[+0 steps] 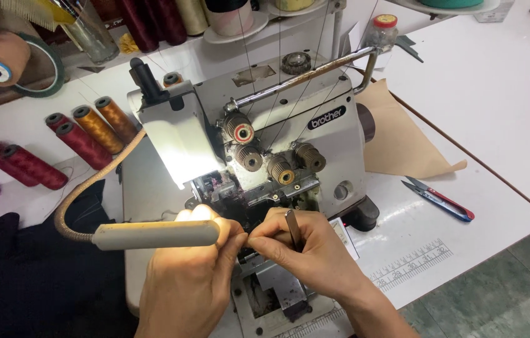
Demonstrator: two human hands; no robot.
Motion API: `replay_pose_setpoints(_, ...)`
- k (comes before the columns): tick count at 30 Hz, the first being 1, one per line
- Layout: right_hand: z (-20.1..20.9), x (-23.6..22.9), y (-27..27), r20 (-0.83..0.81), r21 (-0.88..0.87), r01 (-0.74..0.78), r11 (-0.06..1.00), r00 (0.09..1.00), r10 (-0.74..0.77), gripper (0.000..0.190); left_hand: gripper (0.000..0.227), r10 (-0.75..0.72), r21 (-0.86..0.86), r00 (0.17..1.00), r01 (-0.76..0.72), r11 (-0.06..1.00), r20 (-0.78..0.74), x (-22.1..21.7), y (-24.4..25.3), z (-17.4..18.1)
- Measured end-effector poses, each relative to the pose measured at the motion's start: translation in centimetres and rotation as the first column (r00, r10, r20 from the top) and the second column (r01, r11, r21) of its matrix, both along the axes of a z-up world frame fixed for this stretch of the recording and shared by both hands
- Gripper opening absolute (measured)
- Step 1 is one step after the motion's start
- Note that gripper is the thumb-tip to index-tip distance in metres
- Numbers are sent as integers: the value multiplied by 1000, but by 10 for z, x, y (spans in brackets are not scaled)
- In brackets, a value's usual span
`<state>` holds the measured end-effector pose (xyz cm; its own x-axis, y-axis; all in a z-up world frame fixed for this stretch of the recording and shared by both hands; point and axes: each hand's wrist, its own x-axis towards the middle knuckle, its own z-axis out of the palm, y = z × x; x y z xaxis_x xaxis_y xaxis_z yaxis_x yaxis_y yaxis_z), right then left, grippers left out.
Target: Threading an industrial overlock sewing machine using tweezers and manual guidance
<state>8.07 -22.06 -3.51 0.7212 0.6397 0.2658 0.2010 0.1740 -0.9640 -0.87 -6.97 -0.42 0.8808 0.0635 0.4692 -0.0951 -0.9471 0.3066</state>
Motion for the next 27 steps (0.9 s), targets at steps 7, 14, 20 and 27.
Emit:
replay_pose_setpoints(7, -5, 1, 3, 57, 21, 70, 997, 996, -71, 4, 18, 4, 200, 997, -20, 980, 80, 5, -2, 0)
replay_pose_setpoints(14, 24, -3, -11, 237, 79, 155, 985, 957, -170, 10, 27, 16, 276, 988, -58, 959, 151, 4, -4, -3)
replay_pose_setpoints(20, 62, 25, -33, 86, 251, 359, 899, 917, -390, 24, 7, -47, 58, 982, 37, 998, 184, -2, -11, -12)
replay_pose_setpoints(27, 116, 83, -28, -68, 365, 303, 880, 952, -299, 54, 19, -272, 79, 937, 261, 962, 219, 5, -16, -1)
